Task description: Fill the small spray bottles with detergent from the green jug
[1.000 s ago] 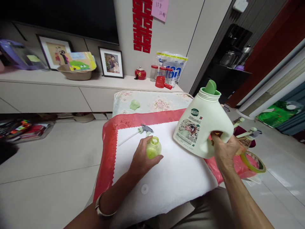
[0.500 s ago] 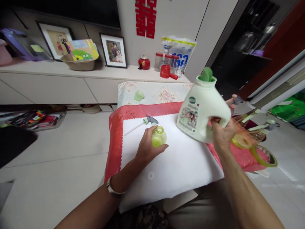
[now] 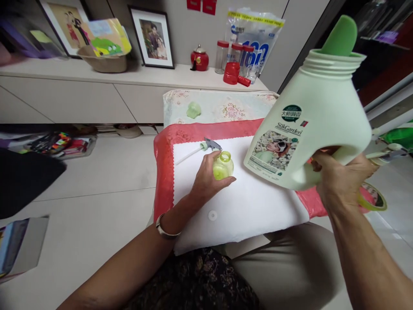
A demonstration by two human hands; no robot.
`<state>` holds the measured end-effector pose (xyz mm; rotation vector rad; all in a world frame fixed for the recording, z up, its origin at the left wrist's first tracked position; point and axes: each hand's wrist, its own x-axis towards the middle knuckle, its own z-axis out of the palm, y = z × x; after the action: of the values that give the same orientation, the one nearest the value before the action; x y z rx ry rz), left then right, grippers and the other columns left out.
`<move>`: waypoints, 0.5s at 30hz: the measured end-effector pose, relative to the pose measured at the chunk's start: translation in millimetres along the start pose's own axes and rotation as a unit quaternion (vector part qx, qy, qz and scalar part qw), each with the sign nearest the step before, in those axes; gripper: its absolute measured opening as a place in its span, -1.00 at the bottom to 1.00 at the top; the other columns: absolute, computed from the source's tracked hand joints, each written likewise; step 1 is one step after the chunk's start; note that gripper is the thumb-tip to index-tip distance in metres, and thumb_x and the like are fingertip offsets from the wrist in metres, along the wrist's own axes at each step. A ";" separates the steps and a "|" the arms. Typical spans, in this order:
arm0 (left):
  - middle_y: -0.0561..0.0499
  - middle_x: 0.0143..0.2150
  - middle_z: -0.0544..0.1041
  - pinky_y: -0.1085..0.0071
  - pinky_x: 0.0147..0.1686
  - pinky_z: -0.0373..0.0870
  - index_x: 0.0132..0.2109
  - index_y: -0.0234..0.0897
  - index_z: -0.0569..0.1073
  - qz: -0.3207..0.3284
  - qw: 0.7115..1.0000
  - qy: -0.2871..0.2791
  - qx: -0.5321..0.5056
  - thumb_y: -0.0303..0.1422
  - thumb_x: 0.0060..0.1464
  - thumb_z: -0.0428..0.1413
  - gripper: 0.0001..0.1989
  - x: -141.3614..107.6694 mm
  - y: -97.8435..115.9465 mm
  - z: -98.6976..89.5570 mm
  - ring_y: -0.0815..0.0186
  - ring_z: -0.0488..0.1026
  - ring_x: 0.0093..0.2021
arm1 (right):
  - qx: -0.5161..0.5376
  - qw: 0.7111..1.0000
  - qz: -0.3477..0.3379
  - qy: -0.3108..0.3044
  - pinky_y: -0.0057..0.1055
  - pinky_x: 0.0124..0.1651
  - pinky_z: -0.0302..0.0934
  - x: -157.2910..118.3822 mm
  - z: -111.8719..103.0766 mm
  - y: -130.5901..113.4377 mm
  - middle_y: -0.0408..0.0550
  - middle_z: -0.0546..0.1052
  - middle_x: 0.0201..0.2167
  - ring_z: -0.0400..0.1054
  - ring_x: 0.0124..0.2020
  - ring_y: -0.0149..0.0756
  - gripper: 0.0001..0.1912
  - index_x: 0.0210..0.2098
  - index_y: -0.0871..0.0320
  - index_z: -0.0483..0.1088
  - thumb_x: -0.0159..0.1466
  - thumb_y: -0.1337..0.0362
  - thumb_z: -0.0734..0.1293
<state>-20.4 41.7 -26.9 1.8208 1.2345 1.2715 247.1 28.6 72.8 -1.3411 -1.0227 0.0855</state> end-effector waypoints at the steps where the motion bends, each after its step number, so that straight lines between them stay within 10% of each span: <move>1: -0.19 0.08 0.42 0.04 0.12 0.33 0.17 -0.25 0.23 0.001 1.000 0.003 0.002 -0.23 -0.20 0.41 -0.18 0.2 0.6 -0.4 -0.01 0.39 0.11 | 0.001 1.000 0.007 0.004 -0.55 -0.65 0.03 -5.8 0.3 4.0 -0.13 0.34 -0.56 0.17 -0.62 -0.47 -0.72 -0.58 0.24 0.29 -0.16 0.22 0.43; 15: -0.13 0.01 0.41 0.16 0.05 0.38 0.03 -0.26 0.36 0.030 0.985 0.167 0.018 -0.44 0.05 0.19 -0.62 -0.5 32.7 -29.2 0.13 0.38 0.08 | -0.026 0.998 0.051 -0.022 -0.77 -0.52 0.13 -47.5 2.4 56.7 -0.22 0.28 -0.51 0.18 -0.55 -0.65 -0.69 -0.42 0.37 0.23 0.34 0.34 0.40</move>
<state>-36.1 27.2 11.3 1.7274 1.3917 1.6487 245.2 19.0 -0.5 -1.4439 -0.9988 0.1666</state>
